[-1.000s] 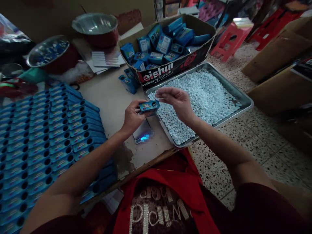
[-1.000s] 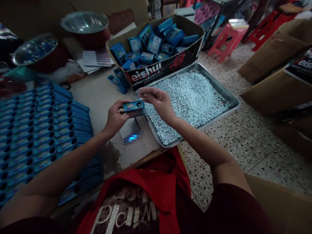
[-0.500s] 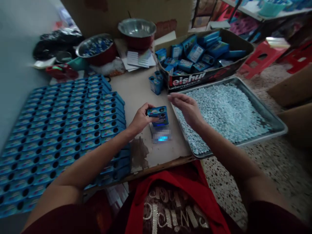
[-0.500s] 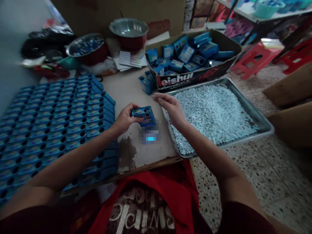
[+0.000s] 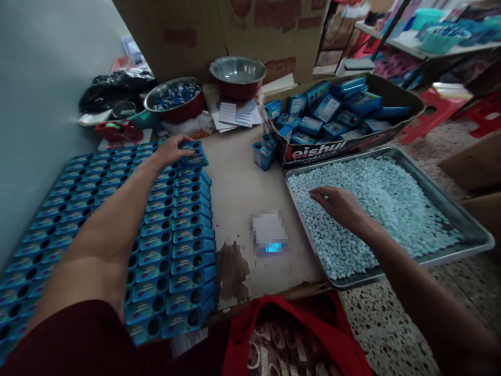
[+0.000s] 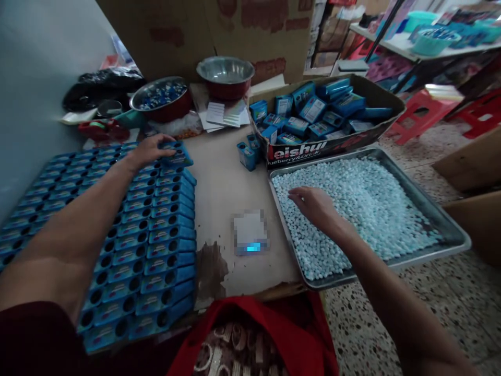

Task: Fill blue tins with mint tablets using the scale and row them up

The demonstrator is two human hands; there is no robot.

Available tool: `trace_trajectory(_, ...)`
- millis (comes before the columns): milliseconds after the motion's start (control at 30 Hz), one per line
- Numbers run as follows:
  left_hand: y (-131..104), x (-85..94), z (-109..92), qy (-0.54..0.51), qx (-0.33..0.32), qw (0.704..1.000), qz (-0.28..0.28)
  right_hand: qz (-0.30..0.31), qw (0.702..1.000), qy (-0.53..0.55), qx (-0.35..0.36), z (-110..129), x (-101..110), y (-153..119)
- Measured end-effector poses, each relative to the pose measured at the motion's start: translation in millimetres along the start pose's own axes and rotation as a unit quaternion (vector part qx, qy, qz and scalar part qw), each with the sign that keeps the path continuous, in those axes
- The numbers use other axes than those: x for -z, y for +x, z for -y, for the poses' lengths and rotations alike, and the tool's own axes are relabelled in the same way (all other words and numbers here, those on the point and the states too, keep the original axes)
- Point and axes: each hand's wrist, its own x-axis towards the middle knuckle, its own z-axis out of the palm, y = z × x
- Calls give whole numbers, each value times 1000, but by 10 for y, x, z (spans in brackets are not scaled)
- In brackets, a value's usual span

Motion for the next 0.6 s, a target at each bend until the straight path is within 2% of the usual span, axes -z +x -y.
trace_trajectory(67,-57,-16,143,18,4,1000,22,-10,1000,1,16,256,-34,326)
trace_trajectory(167,-129,-84,276,50,2,998,45,-9,998,-49,50,677,-151,973)
trace_trajectory(267,-224,-190,316,86,-1,996,39,28,991,-121,51,1045,-322,1618)
trace_trajectory(333,-335,-297,296,111,-10,993,26,37,982,-178,42,1204,-433,1968)
trace_trajectory(467,-605,-589,172,206,-51,977,3,66,961,-267,35,1251,-511,2427)
trace_trajectory(600,-724,-792,68,239,-53,969,-20,116,944,-297,89,1097,-372,2638)
